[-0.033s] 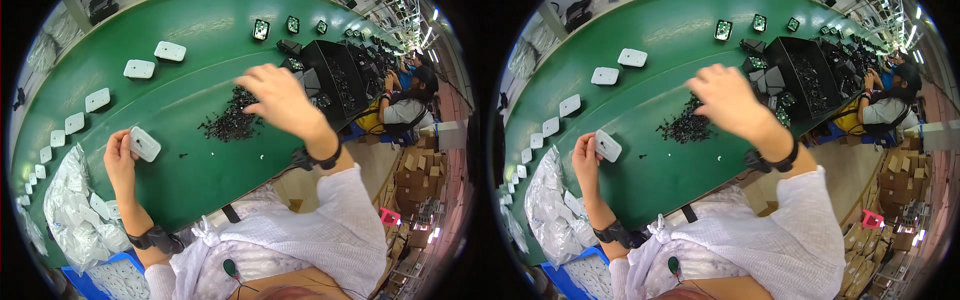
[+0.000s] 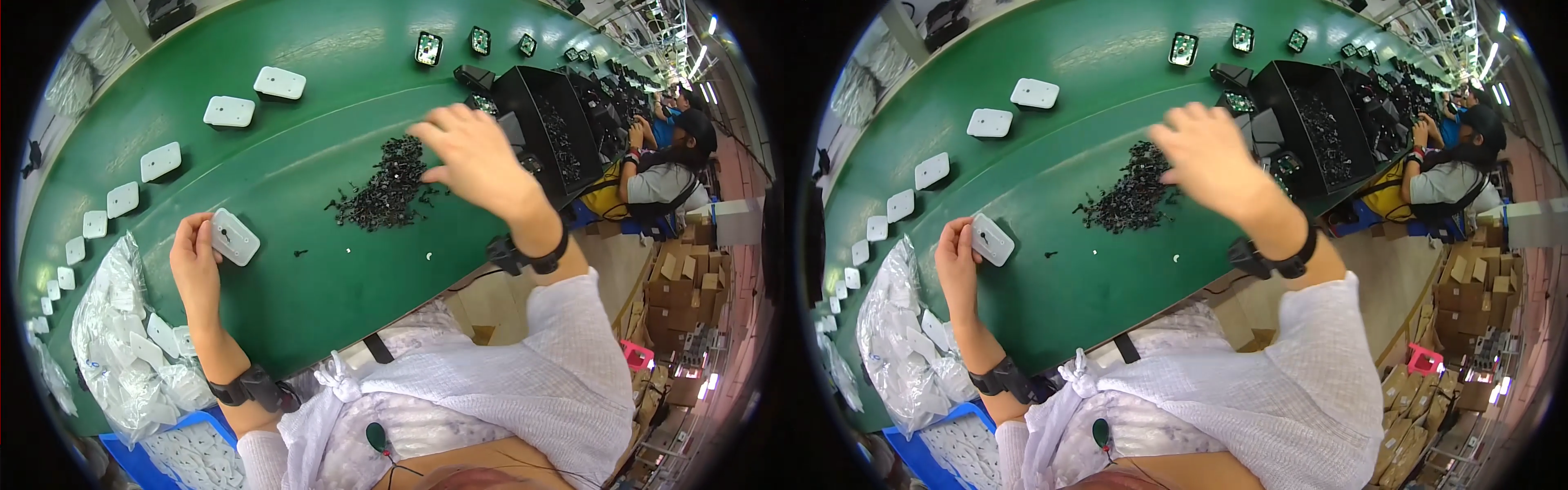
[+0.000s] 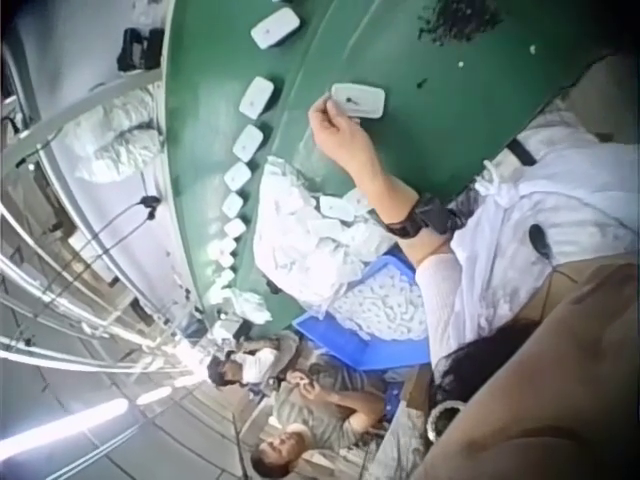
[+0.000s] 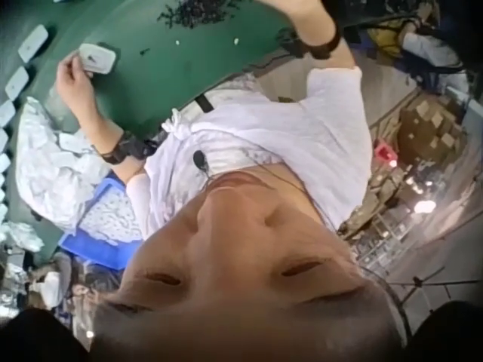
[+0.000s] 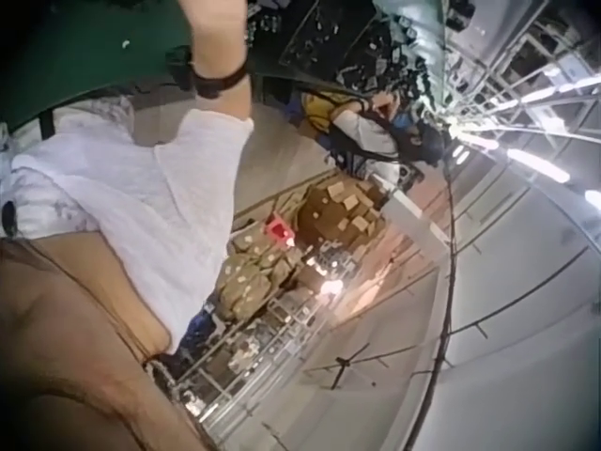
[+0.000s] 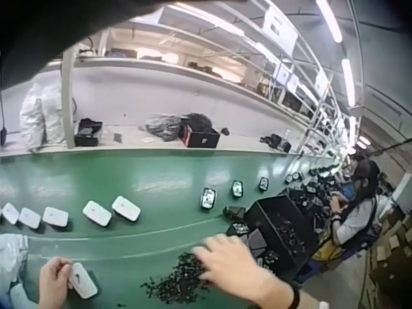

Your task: The person assembles electronic devices by picking up a white plastic plate, inserting a small black component into it, and then pressing the plate onto a black housing before placing the unit on the conveyor belt.

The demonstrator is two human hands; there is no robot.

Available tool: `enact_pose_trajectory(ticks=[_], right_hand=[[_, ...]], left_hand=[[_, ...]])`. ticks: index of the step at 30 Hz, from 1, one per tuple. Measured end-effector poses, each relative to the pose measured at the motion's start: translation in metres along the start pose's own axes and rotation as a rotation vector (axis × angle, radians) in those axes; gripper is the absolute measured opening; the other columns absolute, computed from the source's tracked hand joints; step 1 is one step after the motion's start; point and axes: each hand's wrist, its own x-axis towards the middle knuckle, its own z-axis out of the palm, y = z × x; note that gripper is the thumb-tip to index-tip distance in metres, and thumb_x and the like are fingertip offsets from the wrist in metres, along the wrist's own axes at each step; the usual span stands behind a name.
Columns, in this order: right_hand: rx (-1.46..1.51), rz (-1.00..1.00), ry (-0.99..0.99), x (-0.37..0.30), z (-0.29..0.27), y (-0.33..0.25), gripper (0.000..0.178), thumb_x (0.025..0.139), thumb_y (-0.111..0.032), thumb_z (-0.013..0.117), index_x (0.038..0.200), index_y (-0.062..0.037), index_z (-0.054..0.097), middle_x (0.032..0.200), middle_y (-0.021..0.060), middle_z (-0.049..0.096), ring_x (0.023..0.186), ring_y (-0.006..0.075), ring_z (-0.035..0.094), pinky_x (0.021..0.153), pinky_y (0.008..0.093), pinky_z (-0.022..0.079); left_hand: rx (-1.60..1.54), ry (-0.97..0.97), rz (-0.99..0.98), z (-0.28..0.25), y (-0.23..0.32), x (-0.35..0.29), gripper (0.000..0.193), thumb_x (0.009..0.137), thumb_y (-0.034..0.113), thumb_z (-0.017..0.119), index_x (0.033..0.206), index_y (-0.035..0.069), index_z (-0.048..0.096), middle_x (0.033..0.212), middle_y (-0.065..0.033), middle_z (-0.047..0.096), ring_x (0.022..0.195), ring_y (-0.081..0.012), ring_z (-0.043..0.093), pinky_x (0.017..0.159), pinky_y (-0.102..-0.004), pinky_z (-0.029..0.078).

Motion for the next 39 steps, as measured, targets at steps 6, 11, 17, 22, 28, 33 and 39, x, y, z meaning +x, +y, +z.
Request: enact_pose_trajectory(ticks=[6,11,17,22,28,33,39], right_hand=[[-0.149,0.111,-0.09,-0.027,0.028,0.046,0.05,0.066,-0.012,0.079,0.109,-0.0077,0.056,0.097,0.0084,0.056,0.1,0.0277,0.055,0.081,0.0372,0.046],[0.177,-0.189,0.073,0.001,0.011,0.035,0.038,0.069,-0.004,0.074,0.102,-0.0055,0.057,0.095,0.0069,0.055,0.096,0.0297,0.054,0.077,0.0379,0.046],[0.096,-0.637,0.053,0.078,-0.014,-0.061,0.021,0.074,-0.003,0.067,0.092,-0.0119,0.062,0.094,0.0051,0.057,0.095,0.0243,0.054,0.081,0.0357,0.043],[0.022,-0.838,-0.189,0.122,-0.005,-0.103,0.04,0.074,0.0,0.062,0.111,-0.0167,0.061,0.101,0.0046,0.058,0.101,0.0241,0.055,0.087,0.0353,0.042],[0.226,-0.603,0.065,0.119,0.013,-0.095,0.044,0.076,-0.005,0.068,0.119,-0.0127,0.057,0.113,0.0084,0.056,0.106,0.0291,0.055,0.09,0.039,0.044],[0.385,-0.502,0.079,0.091,0.032,-0.091,0.041,0.079,-0.008,0.069,0.117,-0.0082,0.056,0.112,0.0116,0.056,0.102,0.0317,0.056,0.087,0.0389,0.047],[0.81,-0.421,0.165,0.101,0.049,-0.089,0.037,0.079,0.003,0.065,0.114,-0.0032,0.059,0.113,0.0121,0.061,0.105,0.031,0.058,0.092,0.036,0.047]], left_hand=[[0.458,0.114,0.206,-0.004,-0.003,0.0,0.01,0.091,0.01,0.056,0.096,0.005,0.064,0.082,-0.0069,0.059,0.07,-0.0177,0.055,0.065,-0.0305,0.044],[0.623,0.176,0.235,0.005,0.005,-0.01,0.01,0.09,0.017,0.058,0.094,0.009,0.062,0.09,-0.0114,0.056,0.081,-0.0336,0.058,0.069,-0.0413,0.047],[0.887,0.294,0.311,0.017,0.016,-0.027,0.041,0.083,0.03,0.069,0.111,0.004,0.055,0.103,-0.0151,0.054,0.091,-0.0336,0.057,0.073,-0.0412,0.05],[0.884,0.211,0.313,0.016,0.013,-0.045,0.054,0.072,0.022,0.078,0.113,-0.001,0.052,0.103,-0.016,0.052,0.094,-0.0348,0.053,0.077,-0.0404,0.048],[0.752,0.2,0.395,0.012,0.008,-0.059,0.053,0.071,0.004,0.073,0.119,0.0,0.052,0.111,-0.0151,0.055,0.101,-0.0335,0.053,0.086,-0.0396,0.045],[0.604,0.141,0.488,0.013,0.005,-0.057,0.05,0.072,-0.006,0.065,0.12,0.002,0.053,0.115,-0.015,0.058,0.109,-0.0318,0.053,0.089,-0.04,0.044],[0.451,0.044,0.513,0.004,0.009,-0.059,0.05,0.074,-0.009,0.061,0.123,0.002,0.053,0.116,-0.0142,0.059,0.111,-0.0327,0.053,0.094,-0.0419,0.044]])
